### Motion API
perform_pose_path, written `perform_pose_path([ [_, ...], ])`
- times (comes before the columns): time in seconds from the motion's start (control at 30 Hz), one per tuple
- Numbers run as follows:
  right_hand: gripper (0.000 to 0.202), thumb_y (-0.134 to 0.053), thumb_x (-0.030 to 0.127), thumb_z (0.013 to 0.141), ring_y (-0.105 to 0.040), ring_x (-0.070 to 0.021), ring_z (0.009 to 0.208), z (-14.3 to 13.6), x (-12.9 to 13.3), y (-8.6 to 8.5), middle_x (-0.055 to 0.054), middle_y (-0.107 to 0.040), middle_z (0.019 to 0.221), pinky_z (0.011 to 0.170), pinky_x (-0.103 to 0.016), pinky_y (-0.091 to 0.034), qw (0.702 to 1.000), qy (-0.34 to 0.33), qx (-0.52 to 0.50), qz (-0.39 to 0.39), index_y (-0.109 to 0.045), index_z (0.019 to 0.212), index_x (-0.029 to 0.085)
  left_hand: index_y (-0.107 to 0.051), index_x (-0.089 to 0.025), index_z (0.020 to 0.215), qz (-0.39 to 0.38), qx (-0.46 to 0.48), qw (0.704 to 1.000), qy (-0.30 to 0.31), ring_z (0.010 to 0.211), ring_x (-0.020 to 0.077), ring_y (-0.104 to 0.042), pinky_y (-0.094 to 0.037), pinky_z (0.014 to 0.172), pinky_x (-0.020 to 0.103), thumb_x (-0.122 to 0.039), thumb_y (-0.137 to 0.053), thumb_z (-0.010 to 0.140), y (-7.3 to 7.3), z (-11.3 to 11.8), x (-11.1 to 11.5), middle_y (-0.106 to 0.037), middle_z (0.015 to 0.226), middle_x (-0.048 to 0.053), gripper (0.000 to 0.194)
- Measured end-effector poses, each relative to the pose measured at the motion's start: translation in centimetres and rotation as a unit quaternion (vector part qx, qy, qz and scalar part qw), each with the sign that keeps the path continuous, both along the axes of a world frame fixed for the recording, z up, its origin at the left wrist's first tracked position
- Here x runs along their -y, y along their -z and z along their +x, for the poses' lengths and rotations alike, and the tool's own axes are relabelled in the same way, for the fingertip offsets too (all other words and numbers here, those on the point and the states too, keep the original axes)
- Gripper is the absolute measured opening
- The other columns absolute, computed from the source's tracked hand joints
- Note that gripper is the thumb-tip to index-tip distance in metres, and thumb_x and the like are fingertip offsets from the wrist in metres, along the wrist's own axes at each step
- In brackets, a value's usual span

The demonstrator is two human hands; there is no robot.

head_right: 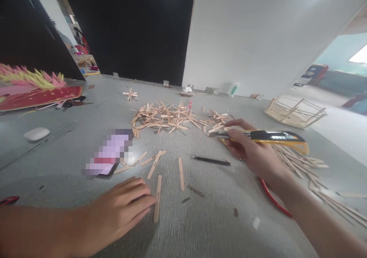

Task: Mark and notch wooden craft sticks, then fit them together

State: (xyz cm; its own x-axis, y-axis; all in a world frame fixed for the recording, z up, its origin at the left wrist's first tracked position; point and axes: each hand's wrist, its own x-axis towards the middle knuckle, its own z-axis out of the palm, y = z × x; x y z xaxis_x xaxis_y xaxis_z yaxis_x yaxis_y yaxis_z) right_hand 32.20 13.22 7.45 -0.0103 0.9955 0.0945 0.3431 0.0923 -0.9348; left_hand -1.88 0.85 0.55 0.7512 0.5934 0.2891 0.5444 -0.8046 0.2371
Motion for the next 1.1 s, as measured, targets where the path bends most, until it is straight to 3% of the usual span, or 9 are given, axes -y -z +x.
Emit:
perform_pose_path([
  [0.2,0.032,-0.073,0.054,0.09,-0.044,-0.0095,0.045,-2.9,2.8,-0.4,0.0,-0.064,0.063,0.04,-0.022,-0.029,0.99,-0.132,-0.038,-0.04,-0.063,0.096,0.024,-0.06,-0.012,0.125,0.012,-0.006,1.0,0.016,0.115,0.0285,-0.061,-0.053,0.096,0.042,0.005,-0.056,0.086,-0.4,-0.1,-1.0,-0.065,0.124,0.013,0.043],
  [0.4,0.028,-0.073,0.041,0.094,-0.05,-0.0085,0.047,-2.8,3.2,0.1,-0.003,-0.072,0.081,0.037,-0.021,-0.036,0.973,-0.225,-0.049,-0.009,-0.066,0.114,0.023,-0.064,-0.014,0.106,0.016,-0.002,1.0,0.015,0.106,0.0265,-0.061,-0.053,0.093,0.04,0.003,-0.059,0.088,0.4,-0.2,-1.4,-0.066,0.113,0.01,0.025],
  [0.6,0.04,-0.065,0.042,0.101,-0.052,-0.0081,0.051,-3.2,3.8,-0.3,-0.002,-0.072,0.086,0.044,-0.022,-0.042,0.968,-0.251,-0.021,-0.017,-0.057,0.137,0.027,-0.062,-0.017,0.095,0.021,-0.011,1.0,0.001,0.085,0.0222,-0.061,-0.051,0.079,0.037,-0.005,-0.059,0.096,0.9,-0.1,-1.3,-0.065,0.091,0.005,0.013],
  [0.67,0.037,-0.064,0.044,0.101,-0.051,-0.0082,0.05,-3.6,4.1,-0.5,-0.002,-0.071,0.085,0.044,-0.022,-0.041,0.968,-0.251,-0.014,-0.018,-0.06,0.133,0.027,-0.063,-0.018,0.095,0.002,-0.002,1.0,0.003,0.081,0.0215,-0.061,-0.05,0.079,0.037,-0.01,-0.062,0.098,0.6,-0.1,-1.4,-0.063,0.086,0.003,0.008],
  [0.77,0.026,-0.068,0.048,0.097,-0.044,-0.0072,0.045,-4.3,4.7,-0.5,0.004,-0.061,0.065,0.042,-0.022,-0.034,0.969,-0.248,-0.003,-0.015,-0.068,0.106,0.024,-0.064,-0.019,0.103,-0.075,0.022,0.997,0.021,0.085,0.02,-0.064,-0.051,0.086,0.037,-0.016,-0.068,0.098,-0.4,-0.4,-1.6,-0.066,0.087,0.0,0.008],
  [0.87,0.03,-0.067,0.052,0.096,-0.037,-0.0072,0.042,-5.3,5.4,-0.3,0.008,-0.046,0.051,0.041,-0.022,-0.027,0.971,-0.238,0.008,-0.024,-0.065,0.088,0.022,-0.063,-0.022,0.121,-0.126,0.031,0.991,-0.04,0.099,0.023,-0.066,-0.052,0.091,0.04,-0.02,-0.067,0.1,-1.7,-0.9,-2.2,-0.07,0.104,0.004,0.021],
  [0.93,0.033,-0.066,0.054,0.096,-0.036,-0.0079,0.043,-6.0,5.9,-0.1,0.007,-0.045,0.051,0.041,-0.023,-0.025,0.969,-0.243,0.017,-0.048,-0.066,0.087,0.022,-0.059,-0.023,0.133,-0.144,0.015,0.988,-0.061,0.117,0.0294,-0.063,-0.053,0.093,0.044,-0.031,-0.075,0.096,-2.2,-1.3,-2.7,-0.067,0.123,0.008,0.041],
  [1.0,0.034,-0.064,0.055,0.096,-0.037,-0.0084,0.044,-6.4,6.5,0.2,0.007,-0.046,0.052,0.041,-0.022,-0.025,0.962,-0.26,0.02,-0.08,-0.067,0.091,0.022,-0.056,-0.025,0.142,-0.134,-0.007,0.99,-0.037,0.137,0.0368,-0.05,-0.051,0.101,0.05,-0.037,-0.082,0.089,-2.2,-1.5,-3.1,-0.058,0.143,0.011,0.061],
  [1.1,0.036,-0.062,0.057,0.098,-0.041,-0.0092,0.046,-6.6,7.0,0.9,0.005,-0.05,0.055,0.043,-0.023,-0.029,0.955,-0.275,0.035,-0.107,-0.067,0.093,0.022,-0.065,-0.025,0.129,-0.129,0.003,0.992,-0.016,0.141,0.0363,-0.046,-0.049,0.105,0.05,-0.034,-0.085,0.086,-1.7,-1.5,-3.3,-0.058,0.141,0.01,0.048],
])
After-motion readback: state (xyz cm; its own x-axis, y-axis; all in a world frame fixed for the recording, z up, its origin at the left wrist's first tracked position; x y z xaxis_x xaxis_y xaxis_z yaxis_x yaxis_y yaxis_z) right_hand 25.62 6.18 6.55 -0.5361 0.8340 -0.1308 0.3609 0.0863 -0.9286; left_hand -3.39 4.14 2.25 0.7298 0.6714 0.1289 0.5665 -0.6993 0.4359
